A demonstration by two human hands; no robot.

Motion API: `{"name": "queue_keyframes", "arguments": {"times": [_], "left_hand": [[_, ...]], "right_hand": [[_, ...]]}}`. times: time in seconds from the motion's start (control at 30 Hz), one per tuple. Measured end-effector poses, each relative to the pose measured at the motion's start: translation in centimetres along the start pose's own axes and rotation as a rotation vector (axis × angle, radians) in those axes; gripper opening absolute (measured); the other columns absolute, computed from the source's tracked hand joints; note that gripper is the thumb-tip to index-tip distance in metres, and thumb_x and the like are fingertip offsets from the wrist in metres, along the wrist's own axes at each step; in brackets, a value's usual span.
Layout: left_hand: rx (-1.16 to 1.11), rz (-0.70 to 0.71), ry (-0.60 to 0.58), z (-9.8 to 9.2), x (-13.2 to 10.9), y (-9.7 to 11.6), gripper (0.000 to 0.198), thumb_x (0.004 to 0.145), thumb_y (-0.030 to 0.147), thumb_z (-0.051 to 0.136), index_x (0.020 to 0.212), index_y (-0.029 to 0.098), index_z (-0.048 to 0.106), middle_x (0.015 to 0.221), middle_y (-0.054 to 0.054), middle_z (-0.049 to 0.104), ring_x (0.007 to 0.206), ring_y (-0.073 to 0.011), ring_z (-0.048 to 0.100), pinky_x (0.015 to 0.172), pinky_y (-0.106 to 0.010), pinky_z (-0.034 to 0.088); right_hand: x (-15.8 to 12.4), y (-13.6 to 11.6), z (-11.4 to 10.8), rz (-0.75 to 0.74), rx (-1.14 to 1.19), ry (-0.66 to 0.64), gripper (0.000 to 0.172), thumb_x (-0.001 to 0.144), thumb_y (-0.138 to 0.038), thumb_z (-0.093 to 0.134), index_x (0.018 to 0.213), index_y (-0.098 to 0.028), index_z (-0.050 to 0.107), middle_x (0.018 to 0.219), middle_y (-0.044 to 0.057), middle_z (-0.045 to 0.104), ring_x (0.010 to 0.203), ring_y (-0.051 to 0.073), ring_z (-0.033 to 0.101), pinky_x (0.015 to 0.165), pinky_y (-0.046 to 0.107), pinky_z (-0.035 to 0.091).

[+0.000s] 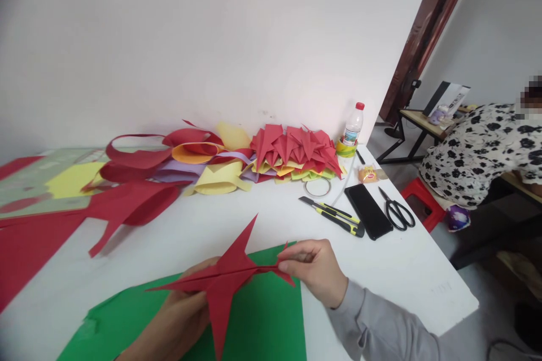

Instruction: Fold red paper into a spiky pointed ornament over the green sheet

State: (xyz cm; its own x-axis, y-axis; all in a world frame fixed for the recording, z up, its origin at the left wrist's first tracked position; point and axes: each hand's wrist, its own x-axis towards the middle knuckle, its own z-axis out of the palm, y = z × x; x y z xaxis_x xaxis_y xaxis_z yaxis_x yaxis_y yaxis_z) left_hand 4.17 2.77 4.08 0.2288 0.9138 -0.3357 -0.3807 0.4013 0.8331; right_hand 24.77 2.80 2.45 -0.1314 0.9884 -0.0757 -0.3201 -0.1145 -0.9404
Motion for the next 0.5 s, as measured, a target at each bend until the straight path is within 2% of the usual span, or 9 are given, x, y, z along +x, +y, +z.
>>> {"name": "queue_keyframes", "arguments": {"times": [0.17, 0.5], "left_hand": [[-0.025, 0.013, 0.019, 0.12, 0.16, 0.04, 0.029, 0.044, 0.032, 0.093, 0.063, 0.02, 0.075, 0.058, 0.001, 0.066, 0.058, -0.0129, 0.056, 0.053, -0.02, 0.046], [-0.03, 0.013, 0.017, -0.08, 0.04, -0.09, 0.027, 0.047, 0.029, 0.092, 0.066, 0.02, 0.075, 0.06, 0.001, 0.068, 0.057, -0.0136, 0.057, 0.052, -0.021, 0.046]], "right_hand": [[-0.06, -0.07, 0.08, -0.012, 0.014, -0.053, 0.025, 0.058, -0.031, 0.088, 0.074, -0.016, 0.076, 0.059, 0.001, 0.07, 0.045, 0.01, 0.057, 0.044, 0.021, 0.047], [-0.07, 0.04, 0.03, -0.022, -0.011, -0.042, 0.025, 0.059, -0.031, 0.087, 0.075, -0.016, 0.076, 0.059, 0.001, 0.069, 0.045, 0.01, 0.057, 0.044, 0.021, 0.047]]}}
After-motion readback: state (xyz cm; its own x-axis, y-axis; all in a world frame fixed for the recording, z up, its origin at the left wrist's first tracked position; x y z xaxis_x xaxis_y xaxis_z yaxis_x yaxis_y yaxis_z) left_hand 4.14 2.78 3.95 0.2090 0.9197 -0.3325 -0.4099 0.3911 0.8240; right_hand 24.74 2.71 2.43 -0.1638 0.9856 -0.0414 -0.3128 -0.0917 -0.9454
